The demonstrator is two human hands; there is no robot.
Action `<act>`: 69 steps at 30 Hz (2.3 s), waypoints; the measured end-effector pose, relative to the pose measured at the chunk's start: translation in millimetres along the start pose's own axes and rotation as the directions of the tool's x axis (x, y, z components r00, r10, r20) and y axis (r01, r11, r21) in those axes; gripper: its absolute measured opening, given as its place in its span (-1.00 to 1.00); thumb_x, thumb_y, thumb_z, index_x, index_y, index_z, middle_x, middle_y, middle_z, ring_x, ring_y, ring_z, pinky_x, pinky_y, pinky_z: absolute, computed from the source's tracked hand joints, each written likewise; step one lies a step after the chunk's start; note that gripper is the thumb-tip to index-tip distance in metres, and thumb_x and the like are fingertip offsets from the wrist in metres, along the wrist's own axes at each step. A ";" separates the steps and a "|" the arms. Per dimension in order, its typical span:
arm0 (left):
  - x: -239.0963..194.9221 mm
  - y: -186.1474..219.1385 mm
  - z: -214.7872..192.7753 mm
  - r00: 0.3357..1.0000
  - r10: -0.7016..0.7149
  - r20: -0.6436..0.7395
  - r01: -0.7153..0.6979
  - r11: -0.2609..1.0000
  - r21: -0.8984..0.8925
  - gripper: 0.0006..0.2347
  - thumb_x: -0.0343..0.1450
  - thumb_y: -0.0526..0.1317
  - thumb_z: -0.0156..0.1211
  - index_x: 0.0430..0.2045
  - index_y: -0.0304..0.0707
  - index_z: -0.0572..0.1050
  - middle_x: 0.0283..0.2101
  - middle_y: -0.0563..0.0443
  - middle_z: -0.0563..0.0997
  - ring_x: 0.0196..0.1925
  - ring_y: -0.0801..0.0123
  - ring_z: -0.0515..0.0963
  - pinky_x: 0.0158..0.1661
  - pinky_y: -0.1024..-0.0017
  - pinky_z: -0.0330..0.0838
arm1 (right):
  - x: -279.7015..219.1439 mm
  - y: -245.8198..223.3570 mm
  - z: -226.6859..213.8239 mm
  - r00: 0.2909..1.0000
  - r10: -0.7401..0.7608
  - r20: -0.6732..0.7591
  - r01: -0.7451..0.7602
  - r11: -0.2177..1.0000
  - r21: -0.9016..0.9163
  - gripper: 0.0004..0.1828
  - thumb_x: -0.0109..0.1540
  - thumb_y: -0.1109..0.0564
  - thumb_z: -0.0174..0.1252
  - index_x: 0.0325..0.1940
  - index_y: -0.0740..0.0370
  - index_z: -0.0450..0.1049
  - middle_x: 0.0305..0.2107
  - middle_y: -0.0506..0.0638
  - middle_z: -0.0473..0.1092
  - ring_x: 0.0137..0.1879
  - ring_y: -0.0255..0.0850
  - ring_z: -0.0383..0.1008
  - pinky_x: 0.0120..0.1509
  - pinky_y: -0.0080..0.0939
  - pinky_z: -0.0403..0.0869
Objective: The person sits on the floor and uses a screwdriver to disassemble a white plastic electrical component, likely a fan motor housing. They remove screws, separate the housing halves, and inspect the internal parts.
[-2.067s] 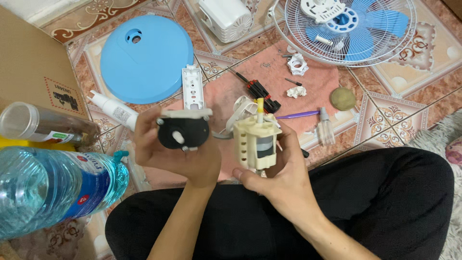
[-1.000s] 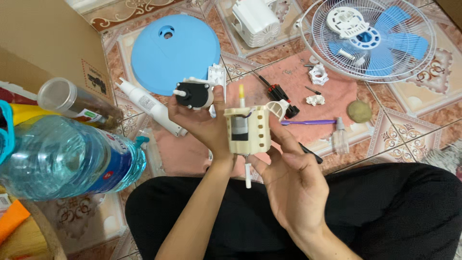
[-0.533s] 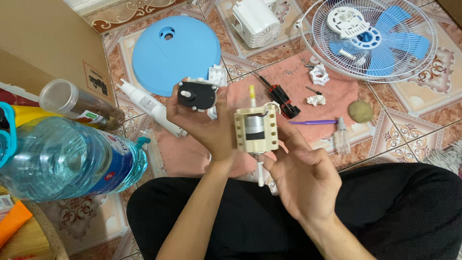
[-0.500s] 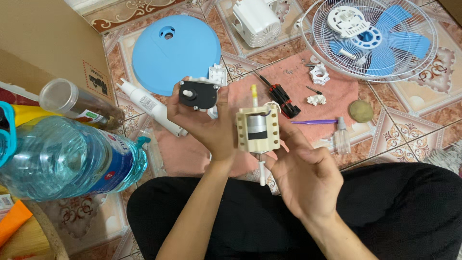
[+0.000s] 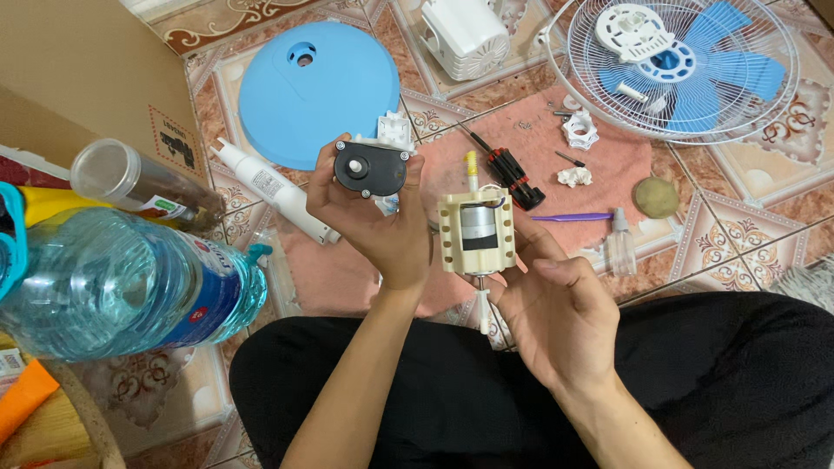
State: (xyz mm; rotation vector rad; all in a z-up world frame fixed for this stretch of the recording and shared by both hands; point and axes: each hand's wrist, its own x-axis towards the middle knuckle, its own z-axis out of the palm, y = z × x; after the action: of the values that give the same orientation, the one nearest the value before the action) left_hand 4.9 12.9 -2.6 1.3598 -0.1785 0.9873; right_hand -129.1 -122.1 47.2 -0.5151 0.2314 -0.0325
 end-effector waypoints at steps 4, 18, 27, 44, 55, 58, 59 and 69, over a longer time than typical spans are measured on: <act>1.0 1.6 -0.1 1.000 0.002 -0.003 -0.002 1.000 -0.018 -0.34 0.48 -0.42 0.61 0.37 -0.03 0.21 0.47 -0.34 0.41 0.50 -0.01 0.50 0.55 0.08 0.45 | 0.9 0.9 -5.3 0.999 0.010 0.036 -0.010 1.000 -0.012 -0.27 0.29 0.20 0.08 0.58 0.46 0.44 0.45 0.25 0.44 0.26 0.02 0.52 0.17 -0.13 0.55; 1.8 14.3 -5.9 0.973 0.125 0.193 -0.101 0.986 -0.131 -0.44 0.53 -0.48 0.48 0.31 0.06 0.27 0.34 -0.16 0.51 0.44 0.07 0.58 0.35 0.21 0.58 | 0.3 -13.4 -38.1 0.998 0.032 0.050 -0.021 0.978 -0.207 -0.18 0.29 0.18 0.23 0.65 0.47 0.33 0.43 0.33 0.44 0.50 0.14 0.47 0.54 0.11 0.43; 8.9 21.7 -17.4 0.876 0.108 0.471 0.071 0.935 -0.347 -0.55 0.55 -0.32 0.50 0.26 -0.04 0.36 0.29 -0.17 0.59 0.45 0.05 0.61 0.57 -0.04 0.54 | 11.4 -30.0 -61.1 0.992 -0.122 0.025 0.107 0.734 -0.671 0.25 -0.22 0.30 0.68 0.55 0.29 0.34 0.34 0.14 0.50 0.42 -0.14 0.53 0.56 -0.10 0.49; 13.4 20.3 -25.1 0.546 -0.192 0.815 0.529 0.834 -0.158 -0.36 0.37 -0.12 0.70 0.29 -0.06 0.39 0.32 -0.15 0.66 0.48 0.02 0.69 0.40 0.12 0.66 | -2.7 -109.0 -1.1 0.981 -0.129 0.146 0.177 0.278 -0.944 -0.19 0.02 0.31 0.63 0.37 0.27 0.59 0.16 0.00 0.64 0.23 -0.30 0.64 0.32 -0.30 0.61; -16.9 -25.2 -31.6 0.499 -0.307 0.811 0.797 0.530 -0.290 -0.15 0.43 0.09 0.71 0.56 -0.18 0.27 0.46 -0.18 0.60 0.41 0.06 0.69 0.51 0.00 0.49 | 0.4 -127.7 81.6 0.968 -0.059 0.245 0.209 -0.355 -0.911 -0.30 0.09 -0.20 0.59 0.30 -0.02 0.73 0.17 -0.22 0.76 0.03 -0.27 0.72 0.04 -0.17 0.61; -19.7 -25.5 -31.2 0.455 -0.290 0.842 0.846 0.435 -0.308 -0.12 0.43 0.16 0.71 0.56 -0.32 0.32 0.34 -0.09 0.65 0.41 0.24 0.65 0.43 0.19 0.54 | 2.7 -128.1 105.9 0.975 -0.010 0.222 0.200 -0.391 -0.898 -0.41 0.17 -0.26 0.56 0.24 -0.06 0.81 -0.35 -0.24 0.79 -0.37 -0.24 0.54 -0.23 -0.13 0.49; -22.2 -26.6 -31.4 0.452 -0.267 0.851 0.859 0.388 -0.335 -0.18 0.49 0.10 0.67 0.57 -0.34 0.35 0.40 -0.12 0.64 0.48 0.19 0.62 0.51 0.10 0.51 | 3.3 -127.5 116.7 0.999 -0.028 0.022 0.008 -0.432 -0.902 -0.35 0.13 -0.31 0.56 0.31 -0.27 0.80 -0.29 -0.30 0.81 -0.34 -0.24 0.60 -0.13 -0.15 0.54; -47.5 -35.5 -19.0 0.432 -0.205 0.878 0.902 0.089 -0.423 -0.37 0.66 -0.07 0.44 0.66 -0.10 0.27 0.62 -0.36 0.45 0.66 -0.14 0.46 0.61 -0.10 0.42 | 22.0 -122.6 158.8 0.932 -0.024 -0.361 -0.296 -0.625 -0.722 -0.22 0.20 -0.52 0.41 0.51 -0.42 0.71 -0.67 0.17 0.52 -0.47 -0.07 0.37 -0.20 -0.07 0.28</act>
State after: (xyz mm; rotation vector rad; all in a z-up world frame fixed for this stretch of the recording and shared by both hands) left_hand -7.9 10.1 -63.4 0.4593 -0.5141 -0.4726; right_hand -68.2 -153.8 237.0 -2.6643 0.5385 0.6407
